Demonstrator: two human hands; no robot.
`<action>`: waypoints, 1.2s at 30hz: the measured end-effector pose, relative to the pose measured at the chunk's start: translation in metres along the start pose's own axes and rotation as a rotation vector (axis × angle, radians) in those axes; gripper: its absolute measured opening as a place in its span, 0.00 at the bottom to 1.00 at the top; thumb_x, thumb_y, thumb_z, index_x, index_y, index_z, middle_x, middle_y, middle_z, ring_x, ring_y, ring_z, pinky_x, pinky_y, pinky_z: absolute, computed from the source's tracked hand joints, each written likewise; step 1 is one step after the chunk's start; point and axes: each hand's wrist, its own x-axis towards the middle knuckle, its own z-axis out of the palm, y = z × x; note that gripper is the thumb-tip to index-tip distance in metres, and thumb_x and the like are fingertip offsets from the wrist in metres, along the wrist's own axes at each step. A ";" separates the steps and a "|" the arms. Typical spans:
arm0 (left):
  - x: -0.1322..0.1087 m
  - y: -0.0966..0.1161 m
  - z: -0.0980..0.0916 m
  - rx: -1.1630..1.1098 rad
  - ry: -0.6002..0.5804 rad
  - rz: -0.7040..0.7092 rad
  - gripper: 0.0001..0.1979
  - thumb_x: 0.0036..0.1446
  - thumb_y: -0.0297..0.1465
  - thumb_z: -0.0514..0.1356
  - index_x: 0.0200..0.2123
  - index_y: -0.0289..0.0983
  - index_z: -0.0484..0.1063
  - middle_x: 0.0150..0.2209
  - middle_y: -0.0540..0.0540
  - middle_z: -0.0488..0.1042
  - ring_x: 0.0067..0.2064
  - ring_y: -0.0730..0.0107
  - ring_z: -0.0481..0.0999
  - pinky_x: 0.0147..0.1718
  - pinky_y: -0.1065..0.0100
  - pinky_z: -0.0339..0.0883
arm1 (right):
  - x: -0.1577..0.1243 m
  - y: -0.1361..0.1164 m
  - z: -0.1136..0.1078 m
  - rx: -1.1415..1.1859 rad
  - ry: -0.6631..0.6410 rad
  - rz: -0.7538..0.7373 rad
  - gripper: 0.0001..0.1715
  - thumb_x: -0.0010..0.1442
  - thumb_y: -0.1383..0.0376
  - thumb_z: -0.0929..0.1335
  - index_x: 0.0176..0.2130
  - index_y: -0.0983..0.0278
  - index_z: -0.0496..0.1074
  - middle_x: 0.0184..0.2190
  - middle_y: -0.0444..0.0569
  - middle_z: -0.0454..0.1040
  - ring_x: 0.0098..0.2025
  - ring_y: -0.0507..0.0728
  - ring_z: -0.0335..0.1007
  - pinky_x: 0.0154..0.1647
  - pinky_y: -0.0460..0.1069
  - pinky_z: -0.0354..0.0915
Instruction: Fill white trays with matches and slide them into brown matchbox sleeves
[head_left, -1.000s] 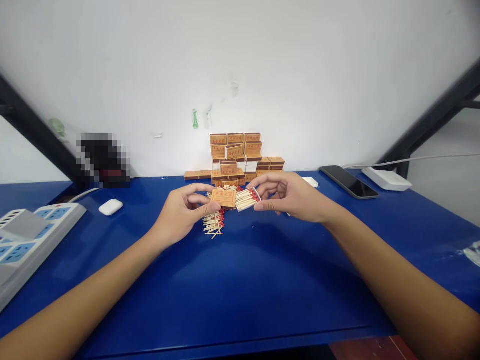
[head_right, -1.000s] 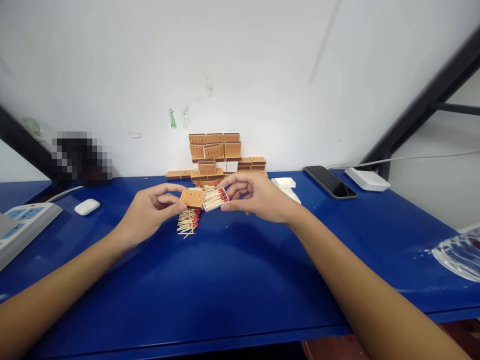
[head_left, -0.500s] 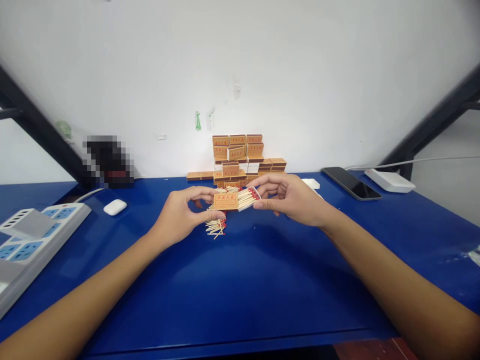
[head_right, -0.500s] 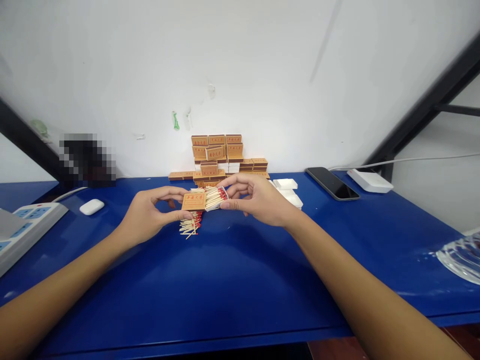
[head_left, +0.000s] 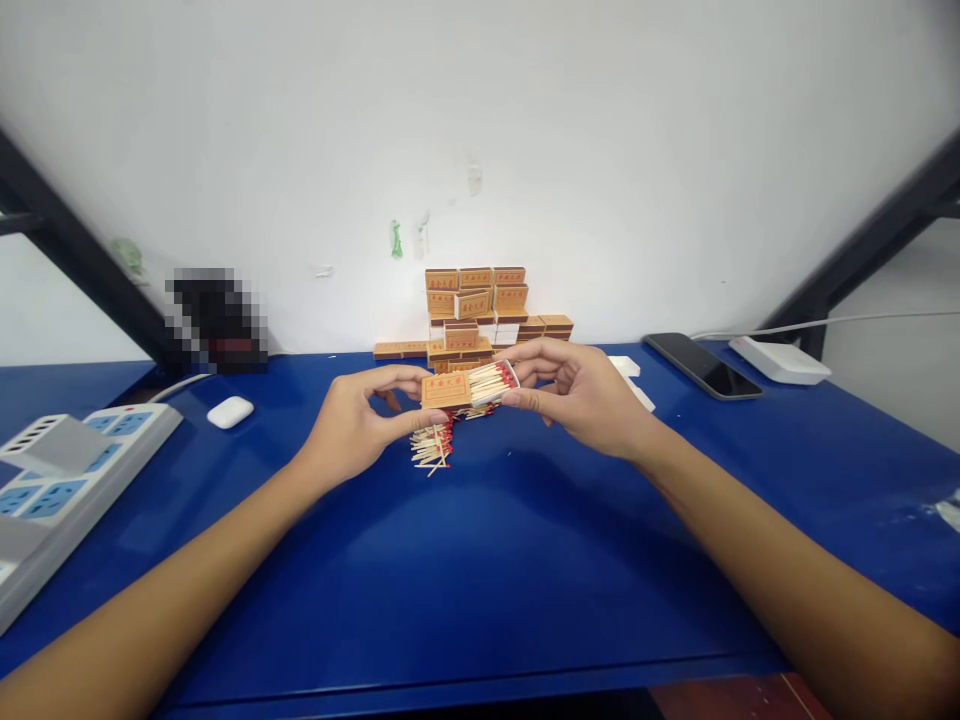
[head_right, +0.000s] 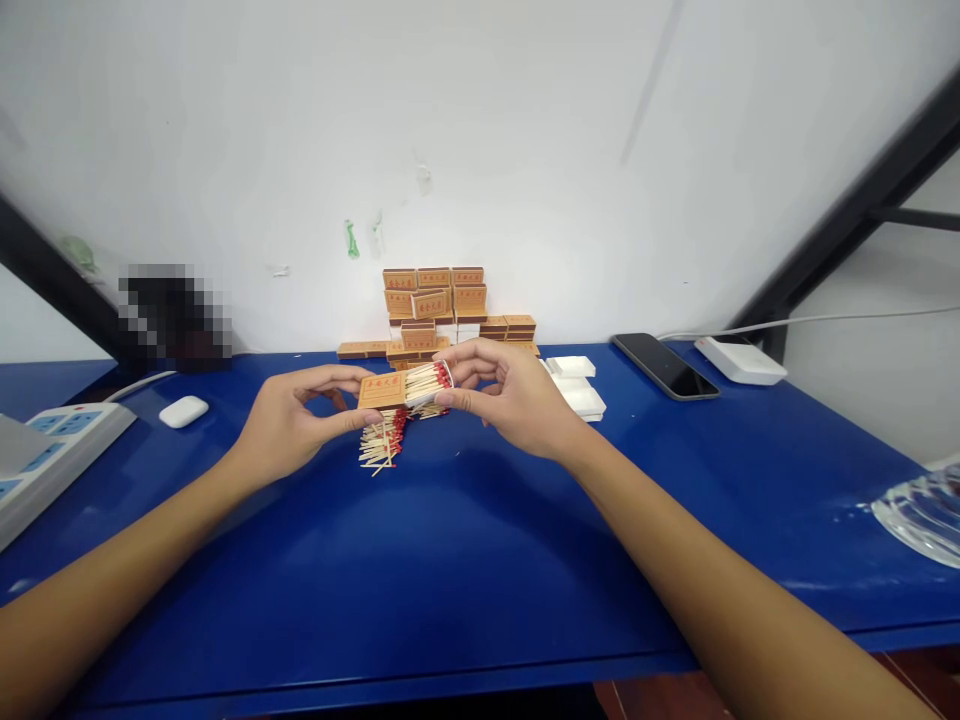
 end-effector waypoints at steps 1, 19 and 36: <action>0.000 0.000 0.000 -0.008 -0.002 0.001 0.23 0.52 0.43 0.76 0.48 0.40 0.82 0.41 0.47 0.86 0.39 0.65 0.82 0.38 0.65 0.75 | 0.000 -0.001 0.001 0.002 0.008 -0.010 0.24 0.57 0.56 0.79 0.51 0.63 0.78 0.36 0.48 0.82 0.34 0.54 0.76 0.28 0.49 0.68; 0.000 0.000 -0.001 -0.035 -0.063 -0.097 0.22 0.51 0.42 0.76 0.48 0.40 0.83 0.42 0.45 0.86 0.38 0.64 0.83 0.38 0.64 0.77 | -0.007 -0.002 0.011 -0.097 0.071 0.004 0.27 0.56 0.52 0.80 0.51 0.60 0.79 0.36 0.49 0.79 0.37 0.57 0.74 0.28 0.50 0.67; -0.009 0.012 0.012 -0.065 0.051 -0.141 0.22 0.55 0.44 0.74 0.49 0.40 0.83 0.42 0.45 0.86 0.41 0.59 0.86 0.40 0.63 0.80 | -0.035 0.002 0.064 -0.248 -0.007 -0.095 0.48 0.73 0.47 0.64 0.79 0.47 0.35 0.79 0.50 0.45 0.77 0.70 0.49 0.68 0.69 0.66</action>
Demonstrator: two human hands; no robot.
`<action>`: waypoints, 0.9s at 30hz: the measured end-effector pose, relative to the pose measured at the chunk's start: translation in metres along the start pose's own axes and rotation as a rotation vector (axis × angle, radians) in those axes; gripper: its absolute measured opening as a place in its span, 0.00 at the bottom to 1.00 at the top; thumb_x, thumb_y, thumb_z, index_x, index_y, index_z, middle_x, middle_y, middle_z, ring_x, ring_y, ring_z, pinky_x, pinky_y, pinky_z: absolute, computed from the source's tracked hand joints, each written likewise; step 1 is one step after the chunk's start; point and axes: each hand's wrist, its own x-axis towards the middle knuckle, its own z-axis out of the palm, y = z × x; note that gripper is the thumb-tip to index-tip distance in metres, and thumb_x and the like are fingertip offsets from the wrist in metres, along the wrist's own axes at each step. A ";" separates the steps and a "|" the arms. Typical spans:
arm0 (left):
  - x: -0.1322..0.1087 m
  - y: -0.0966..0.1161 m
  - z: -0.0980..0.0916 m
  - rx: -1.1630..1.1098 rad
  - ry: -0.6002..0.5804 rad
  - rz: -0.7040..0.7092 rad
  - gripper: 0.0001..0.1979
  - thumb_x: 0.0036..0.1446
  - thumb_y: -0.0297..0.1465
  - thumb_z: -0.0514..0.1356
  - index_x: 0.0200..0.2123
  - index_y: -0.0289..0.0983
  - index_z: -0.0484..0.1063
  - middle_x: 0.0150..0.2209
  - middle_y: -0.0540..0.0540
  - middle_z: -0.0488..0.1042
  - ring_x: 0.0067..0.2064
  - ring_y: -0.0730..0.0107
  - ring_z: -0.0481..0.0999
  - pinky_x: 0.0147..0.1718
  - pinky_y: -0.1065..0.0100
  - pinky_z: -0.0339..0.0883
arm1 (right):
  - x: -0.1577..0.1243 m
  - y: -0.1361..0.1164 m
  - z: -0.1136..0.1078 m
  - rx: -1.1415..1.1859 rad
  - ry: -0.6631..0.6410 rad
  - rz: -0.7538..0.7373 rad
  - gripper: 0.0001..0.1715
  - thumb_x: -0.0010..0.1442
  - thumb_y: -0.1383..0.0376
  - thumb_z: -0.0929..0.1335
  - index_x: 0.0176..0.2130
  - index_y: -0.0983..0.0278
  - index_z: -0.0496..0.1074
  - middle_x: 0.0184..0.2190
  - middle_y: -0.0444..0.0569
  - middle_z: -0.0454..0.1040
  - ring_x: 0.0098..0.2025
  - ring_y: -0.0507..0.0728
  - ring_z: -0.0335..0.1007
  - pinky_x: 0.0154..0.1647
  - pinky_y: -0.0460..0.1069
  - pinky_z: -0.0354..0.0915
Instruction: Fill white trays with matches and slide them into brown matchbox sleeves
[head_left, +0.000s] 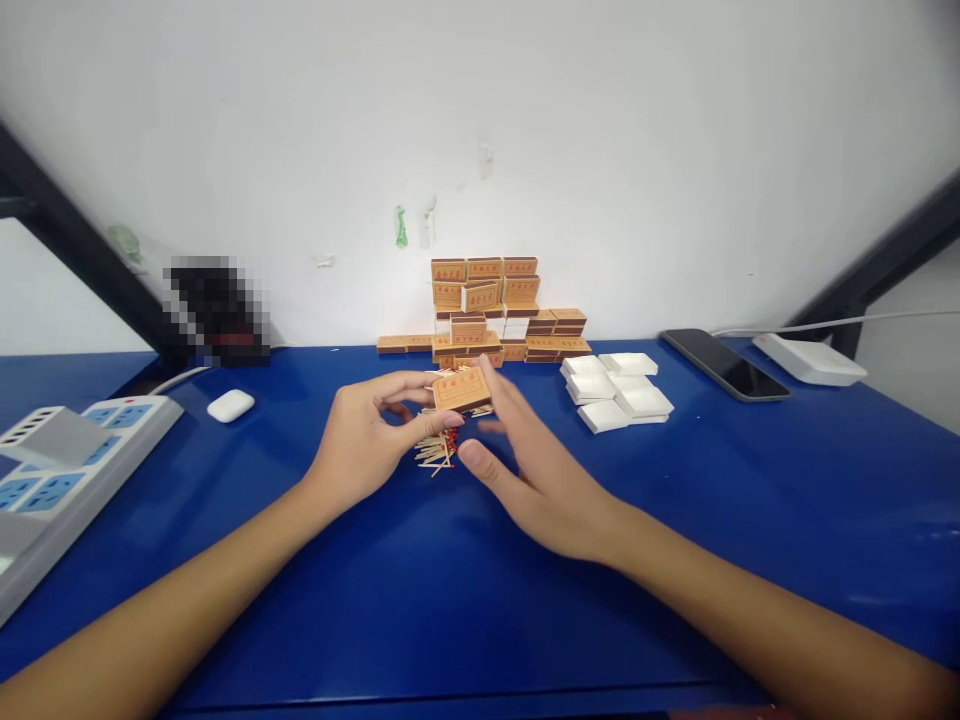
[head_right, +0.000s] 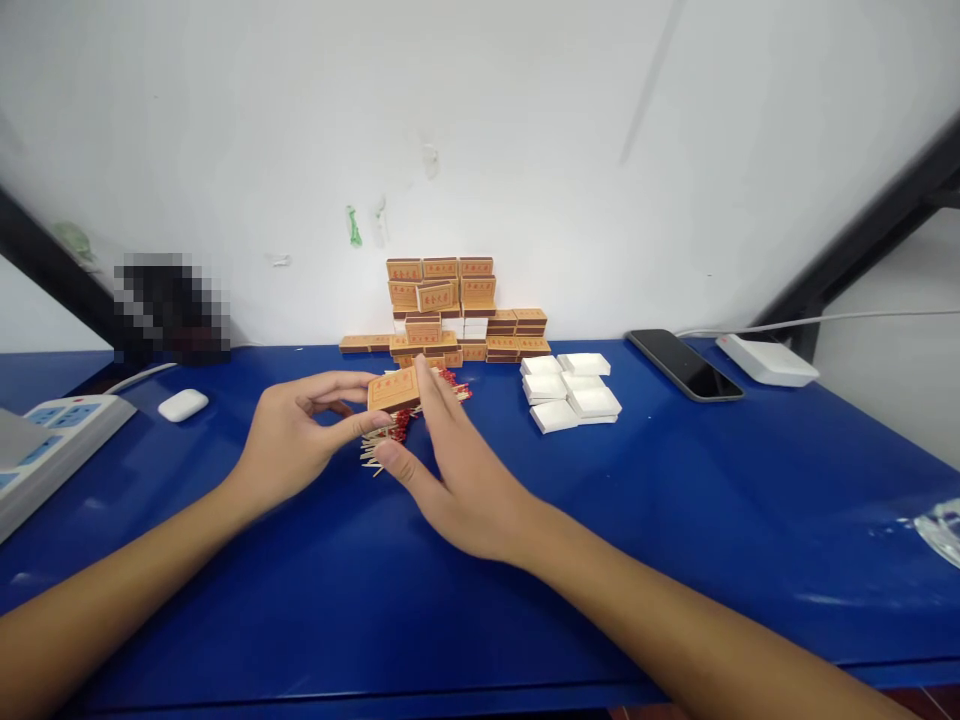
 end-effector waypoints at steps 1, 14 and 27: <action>-0.001 0.000 0.001 0.007 -0.010 -0.008 0.22 0.54 0.44 0.74 0.49 0.40 0.83 0.42 0.45 0.86 0.41 0.58 0.86 0.40 0.62 0.80 | -0.002 0.000 0.002 -0.004 -0.054 0.016 0.48 0.74 0.46 0.63 0.79 0.48 0.33 0.79 0.50 0.44 0.78 0.70 0.45 0.70 0.70 0.64; 0.039 -0.049 -0.056 0.380 0.047 -0.116 0.24 0.57 0.50 0.69 0.48 0.39 0.83 0.44 0.41 0.86 0.44 0.54 0.83 0.43 0.60 0.75 | 0.011 0.018 -0.013 -0.205 0.095 -0.072 0.34 0.73 0.55 0.66 0.73 0.53 0.58 0.70 0.56 0.64 0.72 0.69 0.59 0.72 0.71 0.60; 0.067 -0.085 -0.067 0.553 -0.064 -0.169 0.16 0.55 0.44 0.70 0.44 0.44 0.86 0.37 0.44 0.85 0.39 0.54 0.80 0.38 0.61 0.67 | 0.016 0.029 -0.018 -0.301 0.146 -0.191 0.13 0.71 0.63 0.67 0.52 0.61 0.77 0.55 0.60 0.75 0.60 0.68 0.72 0.62 0.68 0.70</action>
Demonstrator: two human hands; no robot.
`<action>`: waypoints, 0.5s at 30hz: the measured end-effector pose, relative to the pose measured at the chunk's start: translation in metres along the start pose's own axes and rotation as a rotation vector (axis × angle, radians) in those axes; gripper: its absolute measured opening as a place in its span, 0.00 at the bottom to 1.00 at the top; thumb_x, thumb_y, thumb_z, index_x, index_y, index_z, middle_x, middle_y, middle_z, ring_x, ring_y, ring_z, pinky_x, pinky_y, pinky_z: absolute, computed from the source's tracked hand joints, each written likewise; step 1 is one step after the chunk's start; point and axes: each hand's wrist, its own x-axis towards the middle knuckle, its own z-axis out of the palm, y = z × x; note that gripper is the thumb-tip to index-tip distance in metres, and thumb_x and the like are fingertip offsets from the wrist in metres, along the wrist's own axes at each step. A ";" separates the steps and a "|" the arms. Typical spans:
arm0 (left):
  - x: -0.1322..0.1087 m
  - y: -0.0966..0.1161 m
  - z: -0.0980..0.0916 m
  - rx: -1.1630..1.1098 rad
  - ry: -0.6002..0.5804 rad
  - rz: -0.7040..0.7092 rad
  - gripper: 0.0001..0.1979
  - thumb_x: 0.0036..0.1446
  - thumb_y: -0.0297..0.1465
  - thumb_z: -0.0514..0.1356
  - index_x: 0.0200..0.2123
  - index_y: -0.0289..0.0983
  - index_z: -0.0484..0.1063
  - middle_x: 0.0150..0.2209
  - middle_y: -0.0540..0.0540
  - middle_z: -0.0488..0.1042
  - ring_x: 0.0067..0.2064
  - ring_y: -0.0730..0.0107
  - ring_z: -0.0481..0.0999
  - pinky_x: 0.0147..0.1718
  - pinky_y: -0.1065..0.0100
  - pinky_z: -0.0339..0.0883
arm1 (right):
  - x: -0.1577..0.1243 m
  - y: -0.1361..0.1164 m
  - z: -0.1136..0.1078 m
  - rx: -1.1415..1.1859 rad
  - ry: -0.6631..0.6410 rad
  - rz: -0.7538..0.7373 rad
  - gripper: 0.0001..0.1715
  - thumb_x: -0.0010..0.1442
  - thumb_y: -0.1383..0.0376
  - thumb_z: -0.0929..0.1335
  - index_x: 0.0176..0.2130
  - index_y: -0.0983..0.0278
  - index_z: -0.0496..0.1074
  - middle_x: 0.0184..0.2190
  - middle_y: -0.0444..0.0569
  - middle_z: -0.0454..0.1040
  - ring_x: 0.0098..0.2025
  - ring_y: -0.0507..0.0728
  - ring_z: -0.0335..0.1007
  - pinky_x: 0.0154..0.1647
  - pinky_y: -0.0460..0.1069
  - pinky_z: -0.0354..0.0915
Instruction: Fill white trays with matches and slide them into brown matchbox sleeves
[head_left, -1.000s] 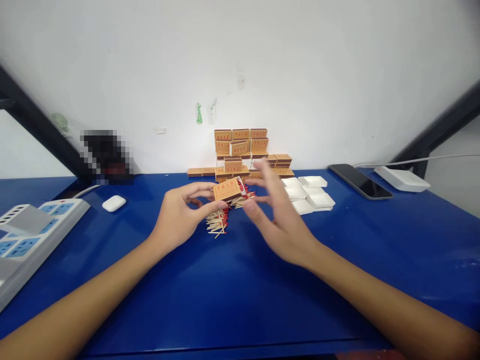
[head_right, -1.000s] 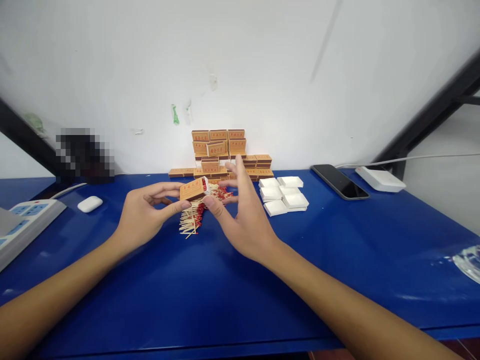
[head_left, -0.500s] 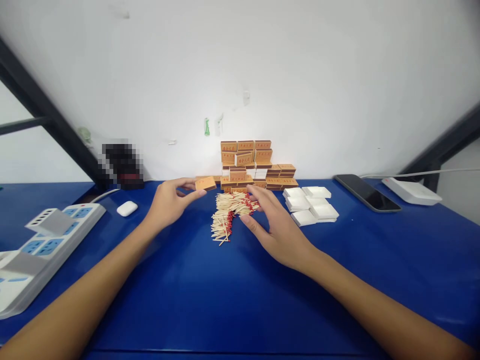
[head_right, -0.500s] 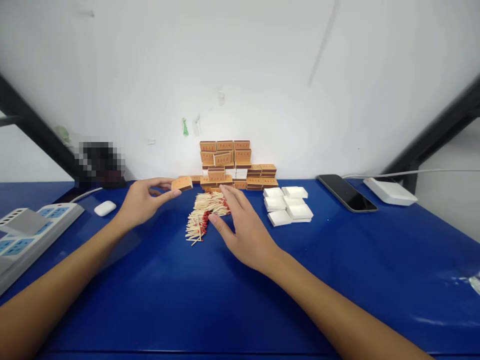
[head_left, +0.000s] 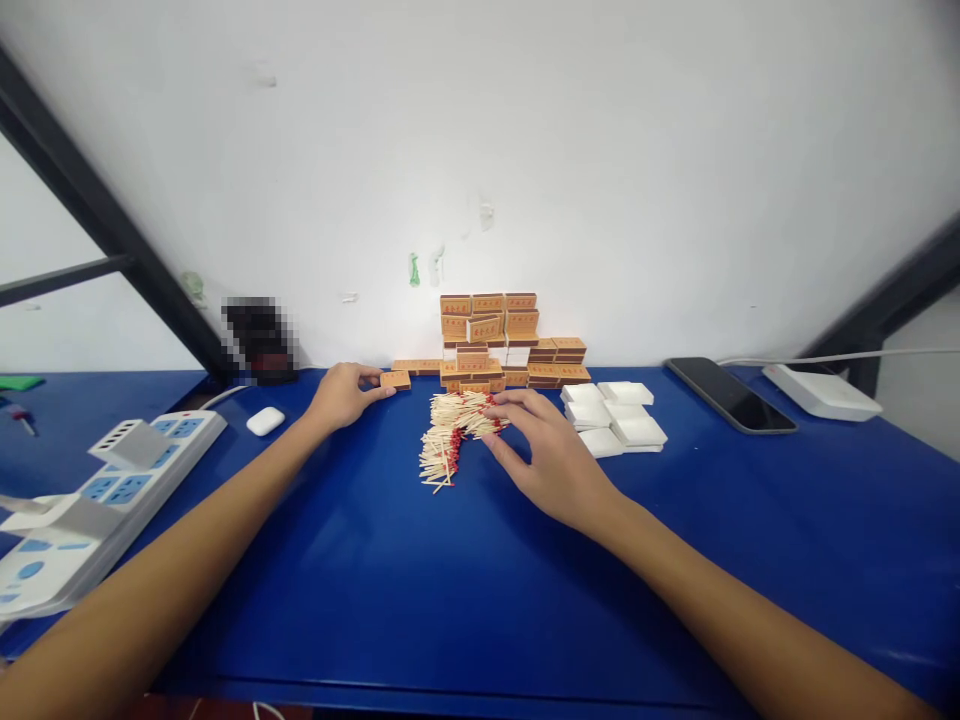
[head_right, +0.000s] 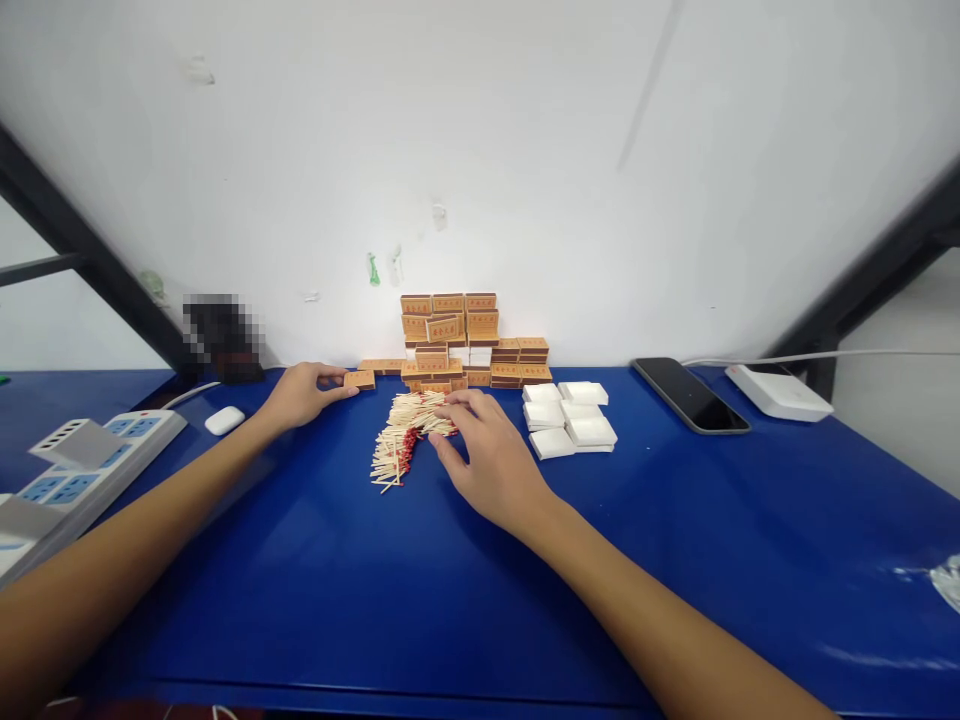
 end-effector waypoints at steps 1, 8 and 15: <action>0.001 0.002 0.002 0.000 -0.001 0.010 0.16 0.55 0.44 0.70 0.44 0.45 0.86 0.37 0.45 0.85 0.38 0.54 0.80 0.38 0.61 0.67 | 0.000 0.001 0.000 0.002 0.003 -0.001 0.13 0.71 0.63 0.67 0.51 0.62 0.77 0.54 0.61 0.75 0.60 0.68 0.72 0.62 0.68 0.70; 0.003 0.026 0.025 -0.010 0.043 0.030 0.17 0.59 0.40 0.68 0.51 0.44 0.83 0.39 0.45 0.85 0.39 0.56 0.81 0.41 0.60 0.70 | 0.000 0.002 0.000 0.029 -0.011 -0.017 0.09 0.71 0.65 0.66 0.46 0.60 0.77 0.49 0.57 0.76 0.55 0.66 0.74 0.59 0.66 0.72; 0.012 0.041 0.040 -0.001 0.075 0.040 0.17 0.58 0.40 0.70 0.48 0.39 0.82 0.39 0.44 0.85 0.39 0.58 0.81 0.39 0.62 0.71 | 0.003 0.005 -0.001 0.026 -0.014 -0.017 0.07 0.70 0.68 0.67 0.44 0.62 0.76 0.46 0.57 0.77 0.51 0.64 0.74 0.56 0.63 0.72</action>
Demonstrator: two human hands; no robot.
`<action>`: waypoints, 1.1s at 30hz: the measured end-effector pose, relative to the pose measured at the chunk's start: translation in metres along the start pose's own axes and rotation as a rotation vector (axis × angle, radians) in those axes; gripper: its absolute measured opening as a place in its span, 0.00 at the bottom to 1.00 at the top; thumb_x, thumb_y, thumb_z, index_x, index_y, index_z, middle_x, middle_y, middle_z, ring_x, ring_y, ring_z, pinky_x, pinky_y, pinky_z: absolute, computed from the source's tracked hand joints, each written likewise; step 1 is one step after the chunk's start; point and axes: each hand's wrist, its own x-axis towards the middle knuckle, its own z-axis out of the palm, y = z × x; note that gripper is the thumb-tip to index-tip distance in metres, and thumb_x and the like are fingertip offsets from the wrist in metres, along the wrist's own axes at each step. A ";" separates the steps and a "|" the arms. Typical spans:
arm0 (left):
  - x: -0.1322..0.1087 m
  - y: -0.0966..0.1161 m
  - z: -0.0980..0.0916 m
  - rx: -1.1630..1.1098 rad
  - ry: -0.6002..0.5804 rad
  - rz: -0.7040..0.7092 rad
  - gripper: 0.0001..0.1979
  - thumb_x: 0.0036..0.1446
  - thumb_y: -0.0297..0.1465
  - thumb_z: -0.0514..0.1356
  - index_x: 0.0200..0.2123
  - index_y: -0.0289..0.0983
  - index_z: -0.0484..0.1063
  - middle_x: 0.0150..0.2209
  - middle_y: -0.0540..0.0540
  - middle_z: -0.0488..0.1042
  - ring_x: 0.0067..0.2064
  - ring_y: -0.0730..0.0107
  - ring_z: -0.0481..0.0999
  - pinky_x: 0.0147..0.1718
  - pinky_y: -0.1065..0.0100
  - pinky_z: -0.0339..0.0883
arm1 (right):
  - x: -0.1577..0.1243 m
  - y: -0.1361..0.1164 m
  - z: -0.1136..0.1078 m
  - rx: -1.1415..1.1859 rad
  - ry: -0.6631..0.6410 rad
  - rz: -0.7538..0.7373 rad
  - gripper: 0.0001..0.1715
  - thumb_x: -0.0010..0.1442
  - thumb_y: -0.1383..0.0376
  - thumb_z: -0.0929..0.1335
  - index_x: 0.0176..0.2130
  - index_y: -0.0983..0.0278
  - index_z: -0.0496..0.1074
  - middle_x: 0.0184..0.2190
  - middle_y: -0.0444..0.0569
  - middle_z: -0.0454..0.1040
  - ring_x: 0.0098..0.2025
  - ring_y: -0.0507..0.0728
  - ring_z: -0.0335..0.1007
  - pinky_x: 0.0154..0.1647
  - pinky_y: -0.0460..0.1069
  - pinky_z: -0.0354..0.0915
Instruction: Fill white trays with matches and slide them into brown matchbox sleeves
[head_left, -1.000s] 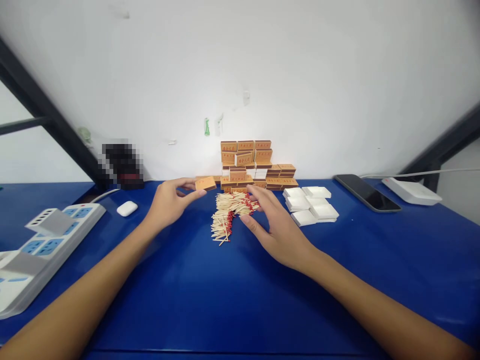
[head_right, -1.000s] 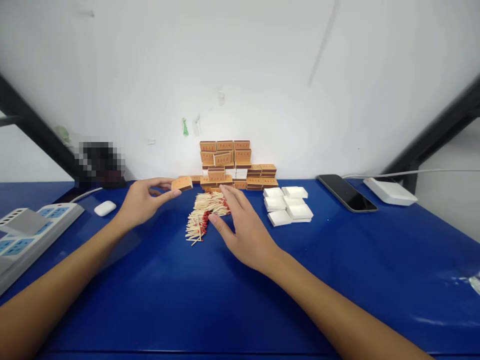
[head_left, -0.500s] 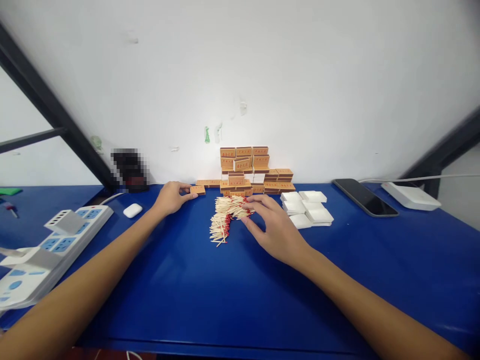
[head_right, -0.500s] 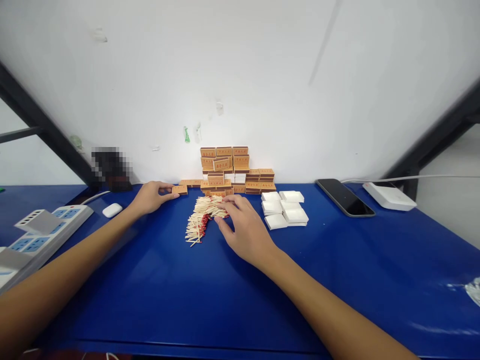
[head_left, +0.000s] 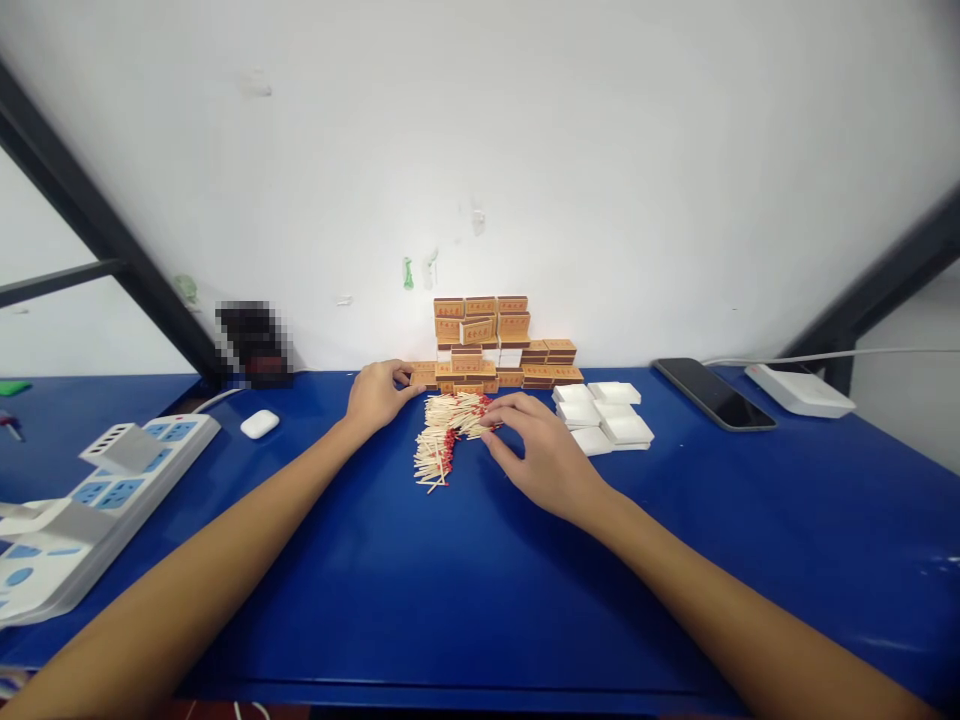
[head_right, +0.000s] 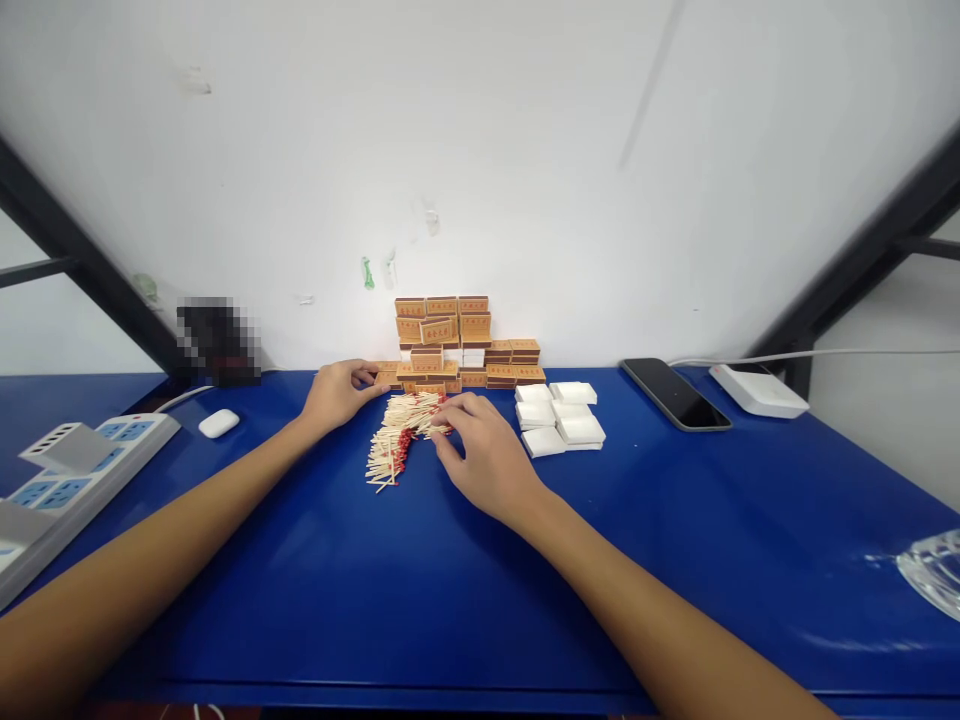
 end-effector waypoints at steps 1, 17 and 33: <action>0.000 0.000 0.001 0.003 0.000 0.004 0.17 0.58 0.40 0.70 0.48 0.39 0.82 0.39 0.44 0.85 0.39 0.59 0.81 0.39 0.62 0.71 | 0.000 0.001 0.000 -0.004 -0.001 0.001 0.07 0.69 0.68 0.67 0.43 0.62 0.76 0.46 0.56 0.77 0.51 0.64 0.74 0.55 0.62 0.73; -0.060 0.012 -0.038 0.095 -0.058 0.215 0.13 0.65 0.42 0.64 0.45 0.40 0.81 0.40 0.47 0.84 0.37 0.63 0.79 0.39 0.60 0.71 | 0.018 0.057 -0.037 -0.518 -0.078 0.197 0.04 0.65 0.67 0.70 0.39 0.63 0.78 0.37 0.52 0.82 0.43 0.63 0.74 0.45 0.55 0.67; -0.072 0.024 -0.034 0.242 0.139 0.643 0.12 0.73 0.34 0.57 0.44 0.35 0.79 0.39 0.42 0.82 0.41 0.59 0.77 0.43 0.57 0.74 | 0.061 0.083 -0.031 -0.991 -0.318 0.036 0.11 0.65 0.69 0.67 0.45 0.68 0.78 0.46 0.64 0.77 0.50 0.68 0.65 0.43 0.56 0.57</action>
